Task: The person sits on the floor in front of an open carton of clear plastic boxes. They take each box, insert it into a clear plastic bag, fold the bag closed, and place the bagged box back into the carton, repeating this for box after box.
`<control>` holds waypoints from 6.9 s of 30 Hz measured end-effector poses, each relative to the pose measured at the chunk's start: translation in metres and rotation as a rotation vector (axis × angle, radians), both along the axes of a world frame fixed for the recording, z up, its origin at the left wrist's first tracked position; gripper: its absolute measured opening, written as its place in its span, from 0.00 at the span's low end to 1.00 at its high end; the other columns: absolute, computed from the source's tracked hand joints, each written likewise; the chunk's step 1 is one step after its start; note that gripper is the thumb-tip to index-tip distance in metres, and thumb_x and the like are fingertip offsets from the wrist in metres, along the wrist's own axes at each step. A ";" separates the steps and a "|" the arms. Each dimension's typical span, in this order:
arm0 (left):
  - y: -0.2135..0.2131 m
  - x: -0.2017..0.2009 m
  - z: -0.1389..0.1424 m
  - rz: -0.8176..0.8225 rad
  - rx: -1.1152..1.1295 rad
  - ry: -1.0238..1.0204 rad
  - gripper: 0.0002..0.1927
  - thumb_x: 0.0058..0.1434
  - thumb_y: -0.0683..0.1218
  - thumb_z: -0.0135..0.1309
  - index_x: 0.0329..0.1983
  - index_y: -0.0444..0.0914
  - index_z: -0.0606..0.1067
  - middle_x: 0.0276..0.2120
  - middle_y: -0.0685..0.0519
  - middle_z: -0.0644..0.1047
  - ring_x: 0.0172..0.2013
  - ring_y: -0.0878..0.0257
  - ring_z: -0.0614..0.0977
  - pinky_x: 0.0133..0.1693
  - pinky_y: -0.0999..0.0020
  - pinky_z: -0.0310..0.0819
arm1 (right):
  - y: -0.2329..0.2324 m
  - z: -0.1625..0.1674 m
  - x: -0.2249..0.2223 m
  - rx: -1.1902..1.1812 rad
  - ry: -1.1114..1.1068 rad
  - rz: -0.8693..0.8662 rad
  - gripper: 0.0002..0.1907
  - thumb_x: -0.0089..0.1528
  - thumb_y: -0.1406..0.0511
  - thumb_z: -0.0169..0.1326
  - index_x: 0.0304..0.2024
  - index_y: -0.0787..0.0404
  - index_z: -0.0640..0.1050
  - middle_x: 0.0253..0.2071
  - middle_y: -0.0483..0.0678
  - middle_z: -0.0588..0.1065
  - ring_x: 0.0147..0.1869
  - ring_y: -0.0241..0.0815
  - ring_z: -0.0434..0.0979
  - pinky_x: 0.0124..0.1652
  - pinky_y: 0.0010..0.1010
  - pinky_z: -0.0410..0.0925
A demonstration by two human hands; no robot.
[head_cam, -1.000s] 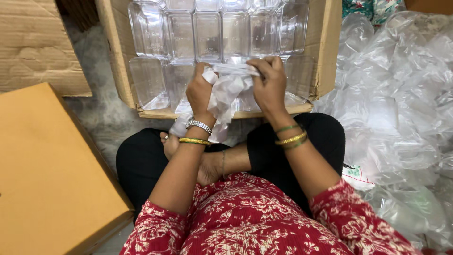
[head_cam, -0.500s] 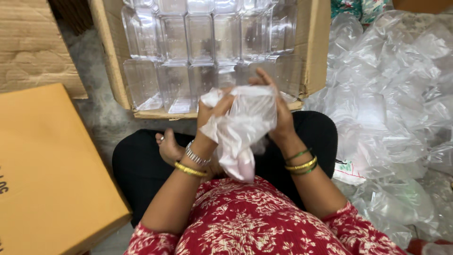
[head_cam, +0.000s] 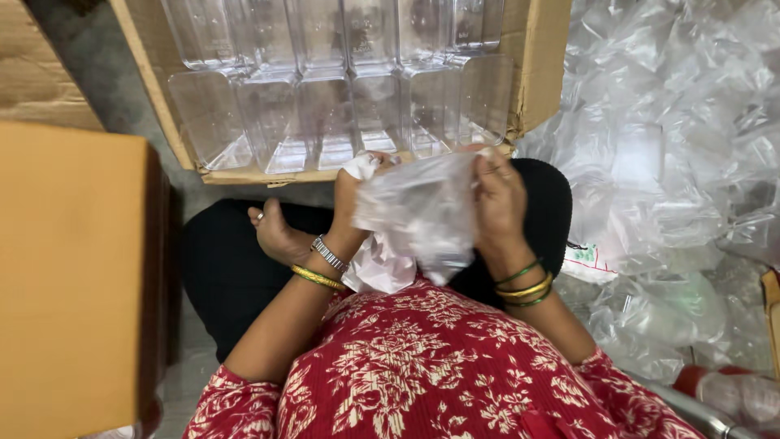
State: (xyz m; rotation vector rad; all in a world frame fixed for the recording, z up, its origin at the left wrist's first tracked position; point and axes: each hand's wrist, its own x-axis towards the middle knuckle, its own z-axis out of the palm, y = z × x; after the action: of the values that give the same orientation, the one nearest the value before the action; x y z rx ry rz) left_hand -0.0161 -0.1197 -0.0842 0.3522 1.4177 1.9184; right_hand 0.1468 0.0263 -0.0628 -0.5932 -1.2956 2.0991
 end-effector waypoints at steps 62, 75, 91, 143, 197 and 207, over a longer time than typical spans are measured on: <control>-0.114 -0.055 0.036 -0.040 0.314 -0.318 0.11 0.66 0.46 0.59 0.45 0.36 0.74 0.37 0.53 0.78 0.37 0.65 0.81 0.40 0.70 0.77 | -0.053 0.039 -0.129 -0.029 -0.117 0.361 0.10 0.69 0.62 0.55 0.38 0.62 0.79 0.34 0.42 0.77 0.38 0.31 0.75 0.40 0.24 0.70; -0.054 -0.116 0.023 0.495 -0.209 0.779 0.13 0.60 0.42 0.60 0.44 0.30 0.75 0.29 0.49 0.80 0.30 0.62 0.79 0.35 0.62 0.76 | -0.020 0.000 -0.211 1.011 -0.224 0.060 0.13 0.61 0.72 0.61 0.48 0.60 0.79 0.39 0.48 0.70 0.39 0.45 0.68 0.41 0.35 0.65; -0.037 -0.116 -0.021 0.245 -0.095 0.723 0.14 0.71 0.47 0.54 0.54 0.34 0.74 0.45 0.46 0.80 0.46 0.59 0.81 0.47 0.62 0.77 | -0.047 0.023 -0.144 0.681 -0.030 0.048 0.19 0.67 0.77 0.52 0.60 0.63 0.80 0.47 0.43 0.72 0.54 0.37 0.73 0.55 0.24 0.67; -0.044 -0.012 0.011 0.233 -0.134 0.332 0.15 0.70 0.50 0.54 0.33 0.34 0.72 0.24 0.62 0.70 0.26 0.73 0.68 0.27 0.72 0.62 | -0.047 0.008 -0.074 -0.227 0.097 0.101 0.15 0.71 0.71 0.45 0.59 0.68 0.72 0.54 0.53 0.76 0.55 0.43 0.79 0.56 0.35 0.73; -0.016 -0.005 0.035 0.077 0.221 -0.027 0.08 0.61 0.40 0.64 0.40 0.36 0.77 0.34 0.58 0.78 0.35 0.71 0.77 0.38 0.76 0.72 | -0.011 0.027 -0.040 0.126 -0.036 0.033 0.04 0.67 0.68 0.57 0.40 0.64 0.79 0.35 0.42 0.78 0.37 0.28 0.74 0.41 0.20 0.69; -0.006 -0.005 0.039 -0.379 0.305 -0.423 0.10 0.61 0.47 0.61 0.37 0.37 0.74 0.27 0.50 0.79 0.23 0.65 0.77 0.25 0.69 0.71 | 0.042 0.043 -0.033 -0.367 0.094 0.075 0.09 0.70 0.63 0.49 0.37 0.59 0.76 0.34 0.41 0.76 0.38 0.31 0.75 0.43 0.26 0.71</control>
State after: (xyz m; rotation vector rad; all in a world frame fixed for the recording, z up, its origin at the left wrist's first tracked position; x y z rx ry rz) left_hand -0.0209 -0.1258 -0.0455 0.3064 0.7267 1.7581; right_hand 0.1139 0.0683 -0.0196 -0.5954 -0.8980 2.4176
